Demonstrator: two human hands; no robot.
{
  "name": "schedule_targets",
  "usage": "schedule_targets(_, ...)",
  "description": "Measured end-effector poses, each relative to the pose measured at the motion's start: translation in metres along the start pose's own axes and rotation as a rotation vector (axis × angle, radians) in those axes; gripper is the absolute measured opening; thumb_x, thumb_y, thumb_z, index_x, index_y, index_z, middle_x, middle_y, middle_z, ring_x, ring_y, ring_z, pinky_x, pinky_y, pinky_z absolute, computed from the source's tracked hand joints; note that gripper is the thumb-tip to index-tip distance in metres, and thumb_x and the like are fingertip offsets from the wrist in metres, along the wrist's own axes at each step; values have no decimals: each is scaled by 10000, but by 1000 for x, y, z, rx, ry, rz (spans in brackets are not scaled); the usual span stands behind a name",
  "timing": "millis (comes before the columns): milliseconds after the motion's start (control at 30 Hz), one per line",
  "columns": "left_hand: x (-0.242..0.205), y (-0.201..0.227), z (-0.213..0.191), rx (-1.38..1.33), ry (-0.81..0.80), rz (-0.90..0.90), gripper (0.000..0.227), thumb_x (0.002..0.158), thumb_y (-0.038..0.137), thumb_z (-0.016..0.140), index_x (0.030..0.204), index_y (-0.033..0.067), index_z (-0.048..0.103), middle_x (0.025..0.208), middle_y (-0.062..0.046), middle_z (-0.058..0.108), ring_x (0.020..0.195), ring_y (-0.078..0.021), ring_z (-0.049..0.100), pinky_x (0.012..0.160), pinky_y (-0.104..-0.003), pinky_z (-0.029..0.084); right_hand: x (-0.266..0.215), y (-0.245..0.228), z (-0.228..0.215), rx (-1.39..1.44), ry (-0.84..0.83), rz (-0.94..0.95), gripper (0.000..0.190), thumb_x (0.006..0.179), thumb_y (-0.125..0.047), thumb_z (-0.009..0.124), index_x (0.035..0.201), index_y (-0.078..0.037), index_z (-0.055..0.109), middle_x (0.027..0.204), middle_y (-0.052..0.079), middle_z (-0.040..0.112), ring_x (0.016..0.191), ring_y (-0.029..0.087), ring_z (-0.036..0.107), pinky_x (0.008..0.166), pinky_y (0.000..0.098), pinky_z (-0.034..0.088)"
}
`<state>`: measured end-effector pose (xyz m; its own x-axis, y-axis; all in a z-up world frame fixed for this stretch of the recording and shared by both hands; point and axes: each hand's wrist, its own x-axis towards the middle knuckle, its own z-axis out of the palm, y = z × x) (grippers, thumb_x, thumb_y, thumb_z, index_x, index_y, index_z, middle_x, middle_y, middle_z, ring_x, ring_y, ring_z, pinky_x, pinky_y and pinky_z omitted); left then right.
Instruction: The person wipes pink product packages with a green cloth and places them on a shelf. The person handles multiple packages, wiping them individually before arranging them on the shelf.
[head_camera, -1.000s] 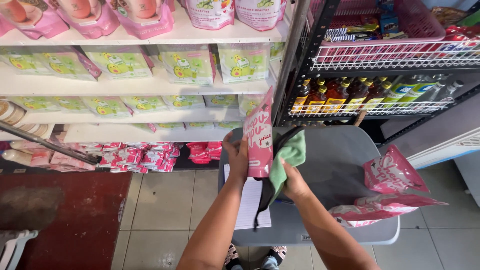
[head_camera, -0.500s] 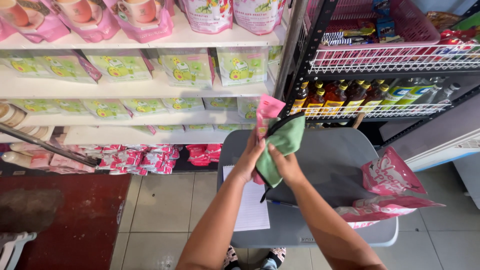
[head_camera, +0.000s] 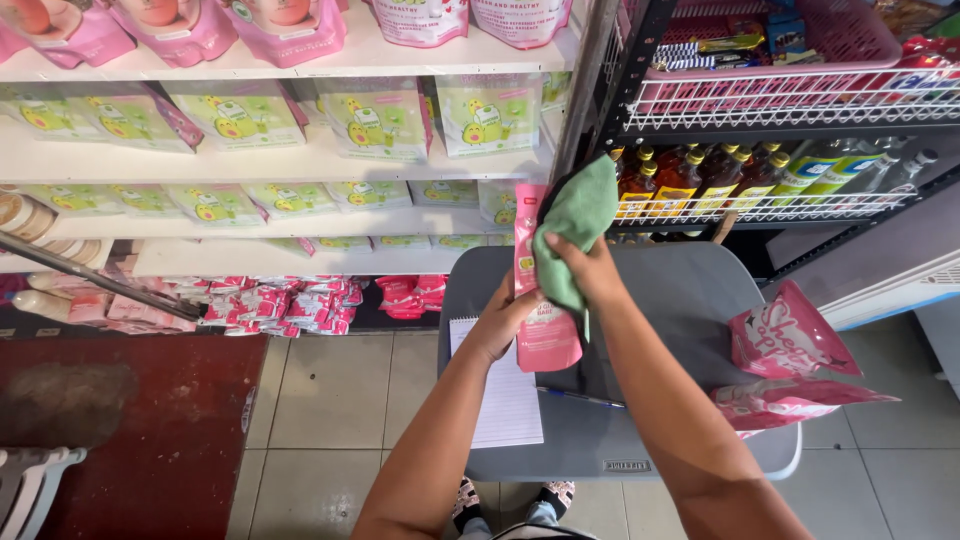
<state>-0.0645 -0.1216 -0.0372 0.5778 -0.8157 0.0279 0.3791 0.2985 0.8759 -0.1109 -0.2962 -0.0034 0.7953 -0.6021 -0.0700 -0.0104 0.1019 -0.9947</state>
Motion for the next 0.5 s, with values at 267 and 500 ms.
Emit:
schedule_targets(267, -9, 9, -22, -159, -84, -299, 559, 912, 148, 682, 1444, 62, 532, 1310, -90, 671, 1203, -203, 644, 1042, -387, 503, 14, -20, -26, 197, 62, 11, 512, 796, -163, 841, 1239, -55, 608, 1119, 72, 725, 1012, 194, 708, 874, 350, 575)
schedule_targets(500, 4, -8, -25, -25, -56, -190, 536, 906, 210, 715, 1401, 73, 563, 1258, -53, 699, 1157, -157, 670, 1010, -356, 535, 7, -13, -31, 409, 304, 36, 338, 920, -181, 763, 1198, -15, 667, 1079, 95, 747, 922, 192, 718, 795, 345, 586)
